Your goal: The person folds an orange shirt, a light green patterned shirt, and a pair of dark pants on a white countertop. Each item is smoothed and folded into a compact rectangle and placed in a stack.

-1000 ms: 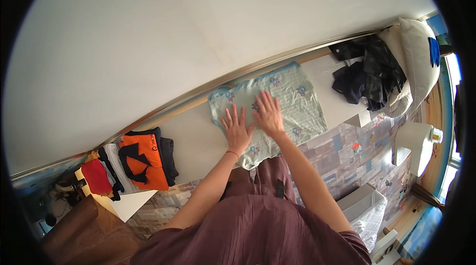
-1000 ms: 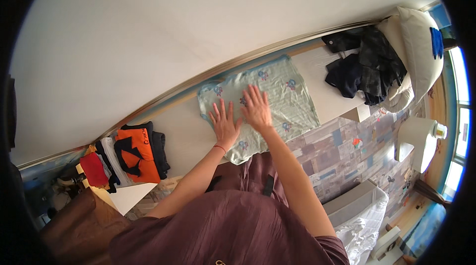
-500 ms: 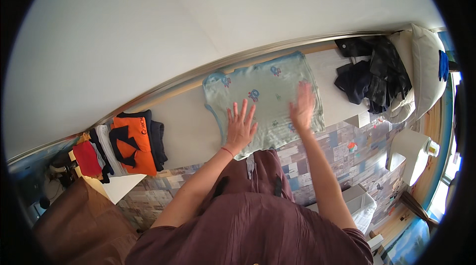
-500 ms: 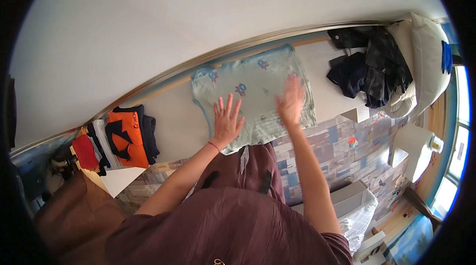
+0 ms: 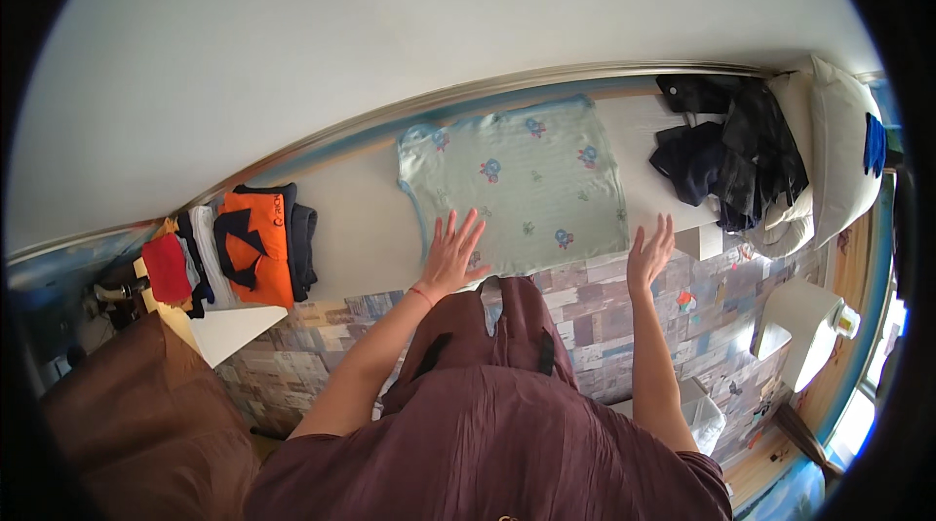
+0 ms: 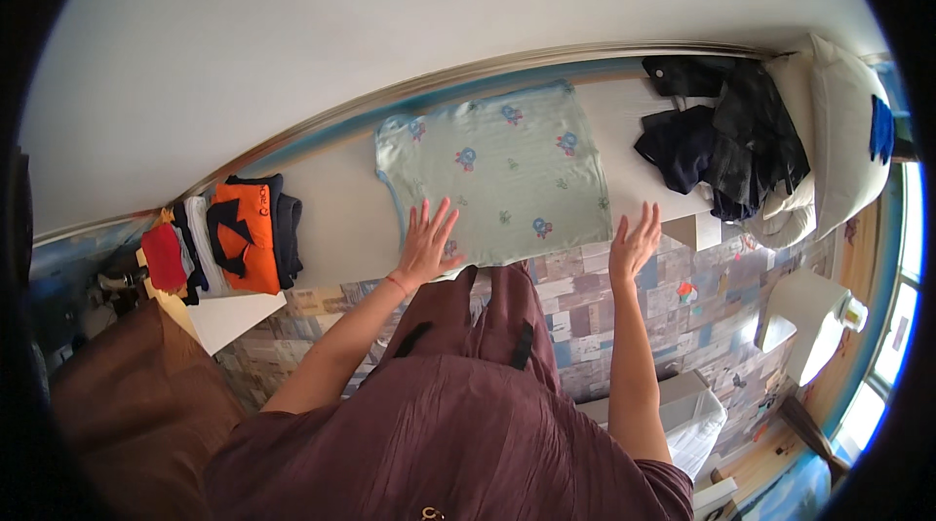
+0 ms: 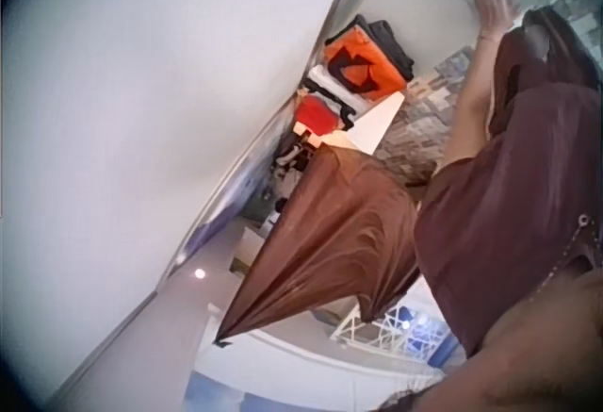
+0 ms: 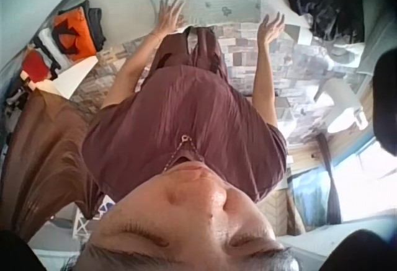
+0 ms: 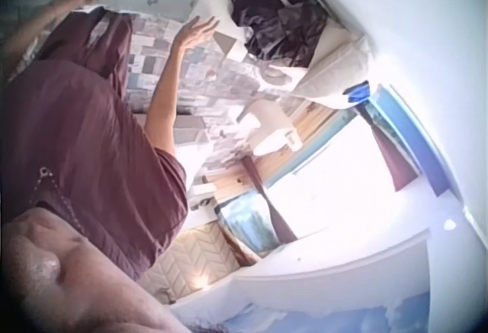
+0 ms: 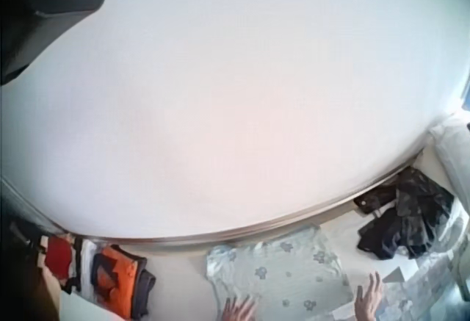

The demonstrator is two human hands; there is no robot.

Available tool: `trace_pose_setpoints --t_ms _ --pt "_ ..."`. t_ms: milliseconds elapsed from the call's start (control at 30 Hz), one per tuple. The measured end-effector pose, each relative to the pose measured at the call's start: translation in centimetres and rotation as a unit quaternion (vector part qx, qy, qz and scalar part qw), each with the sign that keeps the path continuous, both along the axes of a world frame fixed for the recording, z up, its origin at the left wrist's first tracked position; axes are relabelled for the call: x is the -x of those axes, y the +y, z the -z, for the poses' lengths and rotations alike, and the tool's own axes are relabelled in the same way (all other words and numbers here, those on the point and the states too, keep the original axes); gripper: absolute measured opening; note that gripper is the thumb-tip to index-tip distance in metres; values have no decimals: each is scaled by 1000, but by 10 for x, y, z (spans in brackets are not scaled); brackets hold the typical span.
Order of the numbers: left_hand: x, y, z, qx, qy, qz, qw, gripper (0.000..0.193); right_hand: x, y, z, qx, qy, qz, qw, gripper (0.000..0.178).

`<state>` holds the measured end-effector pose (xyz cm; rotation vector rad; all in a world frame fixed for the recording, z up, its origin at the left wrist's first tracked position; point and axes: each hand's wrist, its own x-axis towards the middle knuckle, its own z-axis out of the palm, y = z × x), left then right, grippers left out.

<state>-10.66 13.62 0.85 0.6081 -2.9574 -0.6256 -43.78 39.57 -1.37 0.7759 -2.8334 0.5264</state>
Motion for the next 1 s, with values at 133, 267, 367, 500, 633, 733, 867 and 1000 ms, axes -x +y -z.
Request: trace_pose_setpoints --t_ms 133,267,367,500,633,733,867,1000 --pt "-48 16 -7 -58 -61 114 990 86 -12 7 9 105 -156 179 966 56" --pt "-72 20 16 131 -106 145 975 70 -24 2 40 237 -426 241 839 64" --pt "-73 19 22 144 -76 131 978 67 -28 -9 30 267 -524 232 775 51" --pt "-69 28 17 89 -38 91 991 63 -25 8 30 292 -522 184 780 44" --pt "-72 49 8 84 -37 75 993 60 -28 29 20 306 -538 188 763 40" --pt "-79 67 4 24 -15 60 998 62 -31 45 7 302 -572 190 739 34" --pt "-77 65 -19 -110 23 45 993 63 -20 45 -21 319 -620 181 693 28" --pt "-51 23 -44 -300 -105 -136 938 46 10 7 -35 363 -669 143 632 24"
